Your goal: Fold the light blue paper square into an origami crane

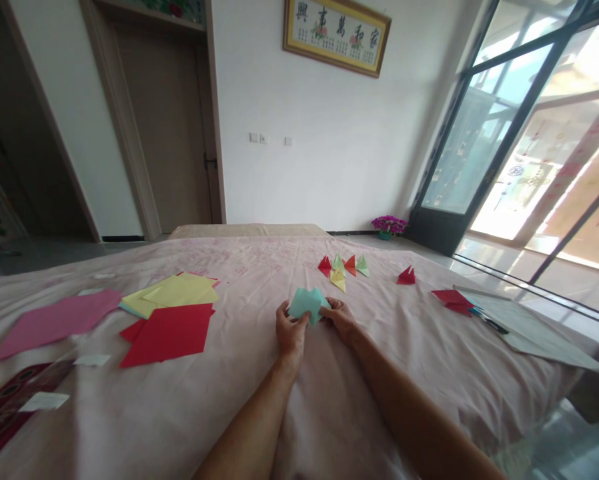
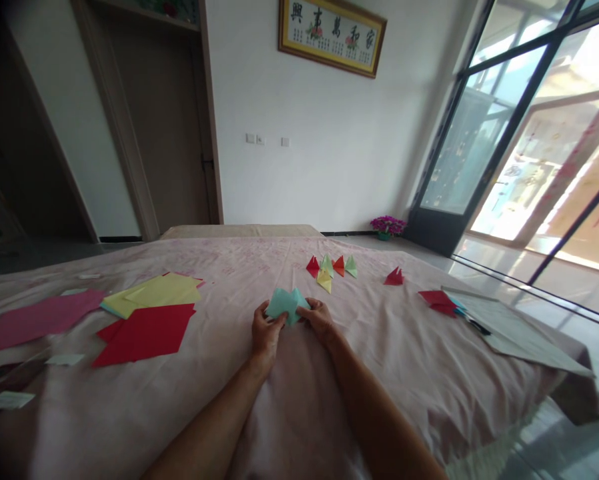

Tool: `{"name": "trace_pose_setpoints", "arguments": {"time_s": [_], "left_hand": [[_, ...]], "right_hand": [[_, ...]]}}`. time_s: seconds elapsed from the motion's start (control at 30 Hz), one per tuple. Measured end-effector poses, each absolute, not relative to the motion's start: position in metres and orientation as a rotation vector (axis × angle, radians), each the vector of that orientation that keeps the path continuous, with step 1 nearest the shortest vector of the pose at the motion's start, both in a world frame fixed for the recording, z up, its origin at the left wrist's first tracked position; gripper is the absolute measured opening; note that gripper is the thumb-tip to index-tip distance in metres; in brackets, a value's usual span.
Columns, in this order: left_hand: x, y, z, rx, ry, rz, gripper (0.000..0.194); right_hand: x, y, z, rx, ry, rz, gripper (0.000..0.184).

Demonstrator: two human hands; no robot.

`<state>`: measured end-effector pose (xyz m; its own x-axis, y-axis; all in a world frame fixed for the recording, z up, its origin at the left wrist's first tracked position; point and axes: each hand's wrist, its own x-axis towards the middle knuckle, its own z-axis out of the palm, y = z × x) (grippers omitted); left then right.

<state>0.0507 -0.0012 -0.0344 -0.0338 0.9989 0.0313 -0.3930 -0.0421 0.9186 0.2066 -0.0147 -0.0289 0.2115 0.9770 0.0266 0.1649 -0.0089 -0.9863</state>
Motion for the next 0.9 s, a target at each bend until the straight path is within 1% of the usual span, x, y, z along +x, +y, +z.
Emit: {"name": "trace_pose_setpoints", "arguments": {"time_s": [0.07,0.17,0.23,0.3,0.53,0.8,0.9], "left_hand": [[0.049,-0.002,-0.033,0.93,0.902,1.423,0.056],[0.048,-0.003,-0.03,0.963,0.893,1.403,0.037],[0.048,-0.004,-0.028,0.983,0.888,1.388,0.03],[0.049,-0.005,-0.027,0.999,0.886,1.379,0.027],[0.048,-0.014,-0.021,1.089,0.875,1.342,0.026],[0.05,-0.025,-0.012,1.232,0.859,1.26,0.032],[0.051,-0.029,-0.008,1.291,0.816,1.216,0.039]], "right_hand": [[0.206,-0.017,-0.027,-1.391,-1.188,0.932,0.026],[0.203,-0.021,-0.022,-1.343,-1.204,0.893,0.032],[0.2,-0.023,-0.019,-1.314,-1.209,0.879,0.034],[0.198,-0.025,-0.018,-1.291,-1.208,0.87,0.032],[0.199,-0.021,-0.023,-1.252,-1.168,0.817,0.025],[0.195,-0.021,-0.024,-1.305,-1.13,0.698,0.018],[0.191,-0.023,-0.021,-1.342,-1.12,0.633,0.016]]}}
